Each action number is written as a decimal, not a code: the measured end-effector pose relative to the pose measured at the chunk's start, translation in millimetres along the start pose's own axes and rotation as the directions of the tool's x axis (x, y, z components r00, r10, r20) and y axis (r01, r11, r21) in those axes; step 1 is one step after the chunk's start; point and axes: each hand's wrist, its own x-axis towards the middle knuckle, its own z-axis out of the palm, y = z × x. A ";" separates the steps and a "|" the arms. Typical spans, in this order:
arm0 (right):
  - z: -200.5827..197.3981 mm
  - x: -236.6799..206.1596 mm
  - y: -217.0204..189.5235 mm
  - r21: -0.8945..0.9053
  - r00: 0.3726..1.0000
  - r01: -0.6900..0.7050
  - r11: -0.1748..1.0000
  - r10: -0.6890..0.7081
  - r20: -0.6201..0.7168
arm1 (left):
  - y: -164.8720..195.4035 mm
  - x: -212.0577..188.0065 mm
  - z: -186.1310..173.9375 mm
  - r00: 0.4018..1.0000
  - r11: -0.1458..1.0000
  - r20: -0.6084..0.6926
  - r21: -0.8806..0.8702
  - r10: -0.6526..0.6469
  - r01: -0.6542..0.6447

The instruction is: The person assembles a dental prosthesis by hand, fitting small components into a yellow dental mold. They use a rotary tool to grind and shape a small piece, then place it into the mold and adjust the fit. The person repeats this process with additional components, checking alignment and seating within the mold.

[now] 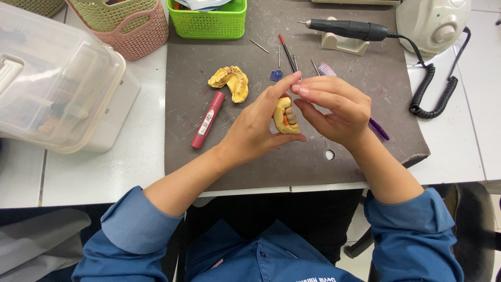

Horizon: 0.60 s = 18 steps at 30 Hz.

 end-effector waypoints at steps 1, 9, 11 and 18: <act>-0.1 0.2 -1.1 0.018 1.000 -0.017 1.000 0.017 -0.008 | 0.1 -1.6 0.3 1.000 1.000 -0.025 0.020 -0.012 0.012; -1.8 -1.1 -8.5 0.167 0.990 -0.128 0.978 0.116 0.082 | -9.1 -5.7 6.8 0.986 0.993 -0.137 0.063 -0.091 0.100; -0.1 -1.2 -10.0 0.191 0.986 -0.148 0.971 0.128 0.109 | -10.5 -7.1 8.2 0.984 0.990 -0.151 0.089 -0.096 0.110; 0.6 0.3 -11.8 0.213 0.968 -0.223 0.951 0.191 0.161 | -10.2 -8.8 11.9 0.971 0.984 -0.193 0.079 -0.140 0.157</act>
